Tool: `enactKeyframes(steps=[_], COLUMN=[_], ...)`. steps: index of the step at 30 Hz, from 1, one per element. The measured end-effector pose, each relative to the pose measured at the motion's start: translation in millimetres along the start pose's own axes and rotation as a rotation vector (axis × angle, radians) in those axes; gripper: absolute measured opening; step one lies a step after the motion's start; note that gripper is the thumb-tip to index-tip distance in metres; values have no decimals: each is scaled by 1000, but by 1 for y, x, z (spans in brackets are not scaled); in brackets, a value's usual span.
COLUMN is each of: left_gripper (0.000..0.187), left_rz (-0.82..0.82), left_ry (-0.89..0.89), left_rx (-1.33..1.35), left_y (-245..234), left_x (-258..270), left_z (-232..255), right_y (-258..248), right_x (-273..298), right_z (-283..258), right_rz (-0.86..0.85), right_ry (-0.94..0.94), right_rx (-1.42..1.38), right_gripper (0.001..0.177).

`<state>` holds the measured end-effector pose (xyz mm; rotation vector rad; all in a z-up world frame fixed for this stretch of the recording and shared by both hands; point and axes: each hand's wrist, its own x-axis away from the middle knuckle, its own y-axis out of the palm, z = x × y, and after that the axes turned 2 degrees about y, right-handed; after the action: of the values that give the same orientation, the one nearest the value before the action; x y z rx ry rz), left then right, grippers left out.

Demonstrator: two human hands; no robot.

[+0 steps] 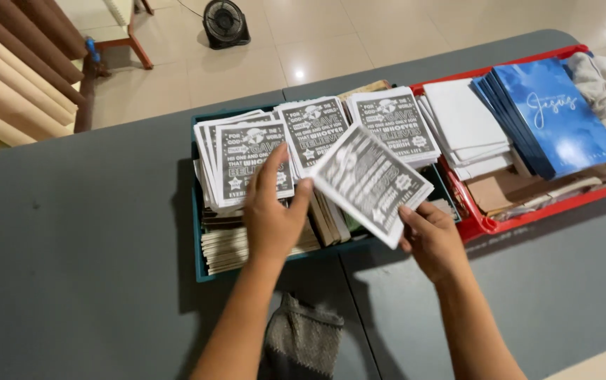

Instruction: Wiping down a grey table with a dark cloth and organizing stacks of religious flyers and books into crates.

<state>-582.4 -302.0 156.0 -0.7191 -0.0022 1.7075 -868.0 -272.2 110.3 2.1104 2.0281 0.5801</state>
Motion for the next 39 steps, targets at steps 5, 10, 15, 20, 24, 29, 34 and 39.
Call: enactKeyframes(steps=[5, 10, 15, 20, 24, 29, 34, 39], left_gripper=[58, 56, 54, 63, 58, 43, 37, 29], left_rz=[-74, -177, -83, -7, 212, 331, 328, 245], left_ry=[73, -30, 70, 121, 131, 8, 17, 182], left_rx=[-569, -679, -661, -572, -408, -321, -378, -338], left_y=[-36, -43, -38, -47, -55, -67, -69, -45], left_x=[-13, -17, -18, -19, -11, 7, 22, 37], left_z=[9, -19, -46, -36, -54, -72, -52, -11], right_y=[45, 103, 96, 87, 99, 126, 137, 137], right_x=[-41, -62, -88, -80, -61, -37, -20, 5], right_z=[28, 18, 31, 14, 0, -3, 4, 6], right_rz=[11, 32, 45, -7, -50, -89, -99, 45], right_ry=[39, 97, 146, 312, 371, 167, -64, -300], right_rx=[-101, -156, -61, 116, 232, 359, 559, 892], right_gripper=[21, 23, 25, 36, 43, 36, 32, 25])
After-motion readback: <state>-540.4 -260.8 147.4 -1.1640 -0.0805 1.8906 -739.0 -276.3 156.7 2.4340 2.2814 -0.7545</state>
